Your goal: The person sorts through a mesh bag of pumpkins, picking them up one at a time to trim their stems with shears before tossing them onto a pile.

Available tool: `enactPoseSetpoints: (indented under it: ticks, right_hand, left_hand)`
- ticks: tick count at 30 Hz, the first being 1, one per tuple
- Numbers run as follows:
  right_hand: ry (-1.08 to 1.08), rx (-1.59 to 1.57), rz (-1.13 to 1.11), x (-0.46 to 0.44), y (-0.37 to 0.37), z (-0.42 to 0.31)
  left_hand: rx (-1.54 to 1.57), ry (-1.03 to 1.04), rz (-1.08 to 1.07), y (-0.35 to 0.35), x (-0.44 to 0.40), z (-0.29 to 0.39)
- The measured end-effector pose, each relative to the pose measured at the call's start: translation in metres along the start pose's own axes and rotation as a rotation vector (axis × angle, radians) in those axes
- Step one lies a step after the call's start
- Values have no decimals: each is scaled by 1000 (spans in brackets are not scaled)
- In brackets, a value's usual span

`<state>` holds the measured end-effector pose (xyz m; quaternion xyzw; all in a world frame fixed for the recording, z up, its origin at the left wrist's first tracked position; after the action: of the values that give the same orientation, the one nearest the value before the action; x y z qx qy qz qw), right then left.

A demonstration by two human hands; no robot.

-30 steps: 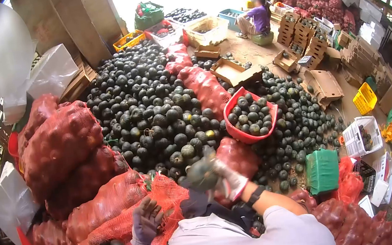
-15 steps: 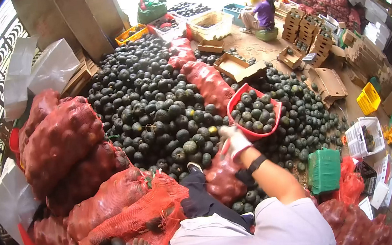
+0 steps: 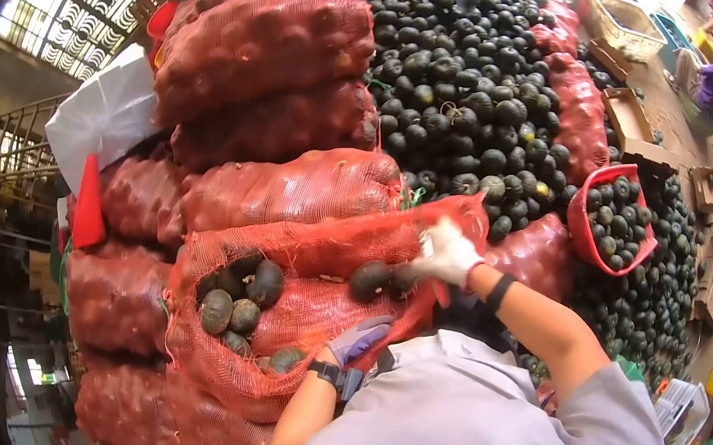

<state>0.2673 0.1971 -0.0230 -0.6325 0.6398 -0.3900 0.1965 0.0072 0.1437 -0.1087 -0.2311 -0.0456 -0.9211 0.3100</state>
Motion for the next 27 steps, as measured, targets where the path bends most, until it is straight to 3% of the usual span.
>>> enactPoseSetpoints:
  ticks: [1,2,4,5,8,9,12,13,16,18,21,23,26,27]
  right_hand:
    - [-57,-314,113,-7,-24,0]
    - [-16,-373,96,-13,-23,12]
    - [75,-498,9,-21,-20,33]
    - [20,-326,14,-21,-23,35]
    - [59,-368,-120,-6,-27,20]
    - [23,-392,-88,-3,-19,26]
    - [102,-330,-152,15,-4,38]
    - [117,-344,-148,19,-2,41]
    - [241,-443,-187,33,15,61]
    - [338,-626,-176,37,31,73]
    - [304,-858,-170,30,16,43]
    - [318,-810,-158,27,17,45]
    - [321,-823,-122,26,19,45]
    - [321,-831,-120,29,19,46]
  left_hand:
    - [161,-217,175,-16,4,-10]
    - [323,-440,343,-25,13,-26]
    - [-223,-204,583,-65,-5,-10]
    - [-499,-63,686,-77,-18,-1]
    - [-586,-109,538,-77,-77,-39]
    - [-559,-268,513,-81,-84,-48]
    - [-300,-425,445,-80,-82,-37]
    - [150,-430,394,-72,-81,-56]
    - [963,-91,399,-53,-28,-2]
    - [1218,-40,396,-50,3,-4]
    - [1481,97,373,-40,34,36]
    - [1742,137,70,-31,31,78]
    - [1946,187,-188,-21,26,114]
    - [1853,221,117,-26,25,112]
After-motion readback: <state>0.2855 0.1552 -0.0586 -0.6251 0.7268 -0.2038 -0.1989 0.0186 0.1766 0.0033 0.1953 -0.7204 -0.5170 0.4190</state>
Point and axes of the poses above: each hand's wrist, its own x-axis away from the middle knuckle, its own y-axis out of the palm, z = x × y, the point moved 9 cm from there along -x, towards the middle knuckle, and after that the axes turned 8 degrees about x, right-handed, at the moved point
